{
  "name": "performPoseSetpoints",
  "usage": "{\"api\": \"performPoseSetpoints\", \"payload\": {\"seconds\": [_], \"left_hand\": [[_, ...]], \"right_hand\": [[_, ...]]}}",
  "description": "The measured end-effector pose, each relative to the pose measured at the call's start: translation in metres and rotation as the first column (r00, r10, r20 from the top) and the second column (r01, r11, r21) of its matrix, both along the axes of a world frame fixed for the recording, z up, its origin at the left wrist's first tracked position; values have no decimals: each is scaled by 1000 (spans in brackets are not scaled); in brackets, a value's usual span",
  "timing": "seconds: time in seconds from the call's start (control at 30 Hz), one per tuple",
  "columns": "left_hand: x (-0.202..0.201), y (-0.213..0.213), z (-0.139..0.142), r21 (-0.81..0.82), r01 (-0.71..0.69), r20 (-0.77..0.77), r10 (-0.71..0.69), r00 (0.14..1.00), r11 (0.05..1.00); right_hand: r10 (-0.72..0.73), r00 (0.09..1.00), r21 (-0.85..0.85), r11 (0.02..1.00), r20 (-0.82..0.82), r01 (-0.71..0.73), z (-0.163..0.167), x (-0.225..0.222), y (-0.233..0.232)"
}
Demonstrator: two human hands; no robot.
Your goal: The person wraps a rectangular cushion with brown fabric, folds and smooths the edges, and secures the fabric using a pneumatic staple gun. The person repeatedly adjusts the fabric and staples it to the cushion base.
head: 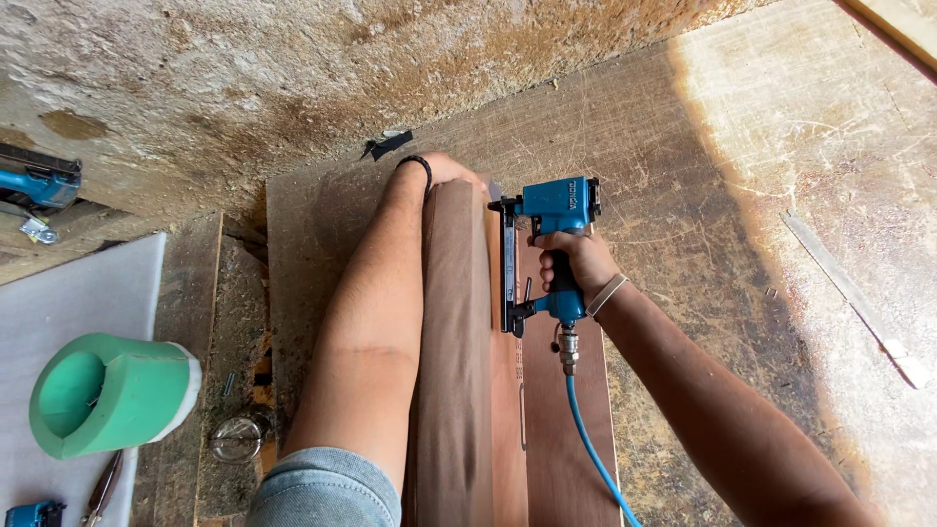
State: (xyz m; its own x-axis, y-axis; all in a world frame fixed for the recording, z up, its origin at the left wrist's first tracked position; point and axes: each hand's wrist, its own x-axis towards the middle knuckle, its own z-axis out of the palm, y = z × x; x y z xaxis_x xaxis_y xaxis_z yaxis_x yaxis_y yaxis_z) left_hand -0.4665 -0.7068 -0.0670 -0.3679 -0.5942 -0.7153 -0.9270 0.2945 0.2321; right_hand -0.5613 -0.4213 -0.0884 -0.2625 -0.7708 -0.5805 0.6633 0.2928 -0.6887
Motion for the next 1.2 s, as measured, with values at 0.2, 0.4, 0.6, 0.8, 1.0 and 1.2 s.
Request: {"api": "performPoseSetpoints", "payload": {"seconds": [0.2,0.4,0.6,0.8,1.0,1.2], "left_hand": [[0,-1,-3,-62,62,2,-62,998,996],[9,8,9,-160,-130,-238,90,967,978],[53,43,32,-48,-479,-621,350,702,876],[93,103,17,50,-332,-878,200,434,942],[163,183,15,121,-225,-906,200,373,967],[243,301,32,251,-340,-805,391,447,906]], "right_hand": [[66,996,37,997,-59,-64,5,10,12],[182,962,147,977,-202,-154,16,16,36],[312,892,220,943,-326,-249,33,26,59],[50,995,32,998,-91,-48,33,17,33],[123,986,6,992,-113,-123,27,8,11],[522,411,421,851,-747,-315,10,36,61]]}}
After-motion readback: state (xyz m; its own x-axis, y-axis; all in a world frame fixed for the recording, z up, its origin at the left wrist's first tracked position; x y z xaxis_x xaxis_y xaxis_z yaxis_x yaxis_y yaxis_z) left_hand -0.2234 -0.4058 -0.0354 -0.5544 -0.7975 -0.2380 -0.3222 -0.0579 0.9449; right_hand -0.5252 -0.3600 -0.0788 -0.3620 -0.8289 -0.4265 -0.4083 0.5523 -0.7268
